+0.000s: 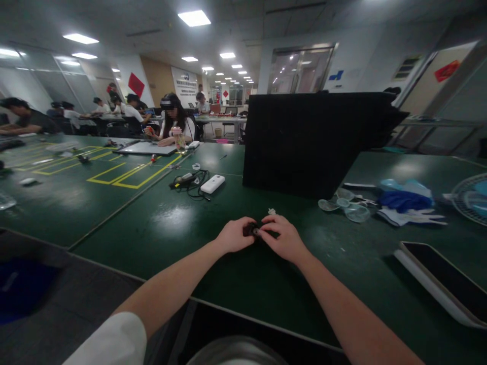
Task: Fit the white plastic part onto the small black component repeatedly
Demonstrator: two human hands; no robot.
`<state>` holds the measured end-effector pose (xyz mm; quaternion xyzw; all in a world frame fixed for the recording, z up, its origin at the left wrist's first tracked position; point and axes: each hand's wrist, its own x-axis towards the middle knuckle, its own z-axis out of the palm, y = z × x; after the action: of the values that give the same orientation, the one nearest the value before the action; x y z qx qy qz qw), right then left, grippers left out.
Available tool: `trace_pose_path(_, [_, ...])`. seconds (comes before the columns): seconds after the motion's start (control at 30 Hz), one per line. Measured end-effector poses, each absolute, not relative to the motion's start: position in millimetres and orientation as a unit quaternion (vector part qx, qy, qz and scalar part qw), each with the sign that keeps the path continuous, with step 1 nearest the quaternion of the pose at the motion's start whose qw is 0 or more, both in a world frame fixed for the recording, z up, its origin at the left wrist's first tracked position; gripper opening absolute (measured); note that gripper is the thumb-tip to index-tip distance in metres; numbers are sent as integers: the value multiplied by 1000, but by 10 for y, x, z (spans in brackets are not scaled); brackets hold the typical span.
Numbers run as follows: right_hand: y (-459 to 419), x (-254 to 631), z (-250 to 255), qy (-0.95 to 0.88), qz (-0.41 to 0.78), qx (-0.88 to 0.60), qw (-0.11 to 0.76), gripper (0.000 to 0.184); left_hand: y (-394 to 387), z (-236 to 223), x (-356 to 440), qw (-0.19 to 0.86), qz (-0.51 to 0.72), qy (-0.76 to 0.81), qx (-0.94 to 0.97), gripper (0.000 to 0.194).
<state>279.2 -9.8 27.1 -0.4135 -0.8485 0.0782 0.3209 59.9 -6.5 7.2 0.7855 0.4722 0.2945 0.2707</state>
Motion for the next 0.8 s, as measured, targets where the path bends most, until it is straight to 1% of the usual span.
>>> trace_pose_path(0.1, [76, 2905, 200, -793, 32, -494, 355, 28, -57, 93, 577, 247, 289, 498, 779, 48])
trace_pose_path(0.13, [148, 2944, 164, -778, 9, -522, 349, 33, -54, 101, 570, 245, 285, 506, 776, 48])
trace_pose_path(0.2, [284, 3007, 80, -773, -1, -564, 289, 43, -50, 117, 559, 246, 276, 518, 771, 49])
trace_pose_path(0.27, [380, 3045, -2, -786, 25, -580, 213, 38, -50, 131, 554, 245, 271, 524, 770, 49])
trace_pose_path(0.3, [405, 3054, -34, -794, 35, -577, 191, 33, -51, 137, 554, 243, 270, 524, 770, 49])
trace_pose_path(0.33, [416, 3058, -57, -801, 41, -568, 183, 30, -53, 141, 554, 240, 269, 524, 772, 49])
trace_pose_path(0.43, [382, 3042, -67, -812, 47, -545, 203, 24, -59, 157, 553, 224, 267, 530, 773, 48])
trace_pose_path(0.57, [304, 2979, -12, -797, 69, -568, 194, 16, -48, 194, 528, 189, 258, 549, 772, 47])
trace_pose_path(0.63, [290, 2939, 5, -785, 71, -583, 197, 18, -32, 216, 500, 169, 256, 561, 769, 46])
trace_pose_path(0.73, [303, 2869, 11, -769, 45, -601, 215, 36, 10, 233, 448, 132, 259, 587, 756, 46])
trace_pose_path(0.77, [312, 2842, 12, -768, 36, -603, 212, 39, 27, 231, 432, 123, 260, 596, 750, 46])
trace_pose_path(0.8, [319, 2814, 15, -770, 30, -604, 204, 38, 44, 225, 419, 117, 259, 605, 744, 46])
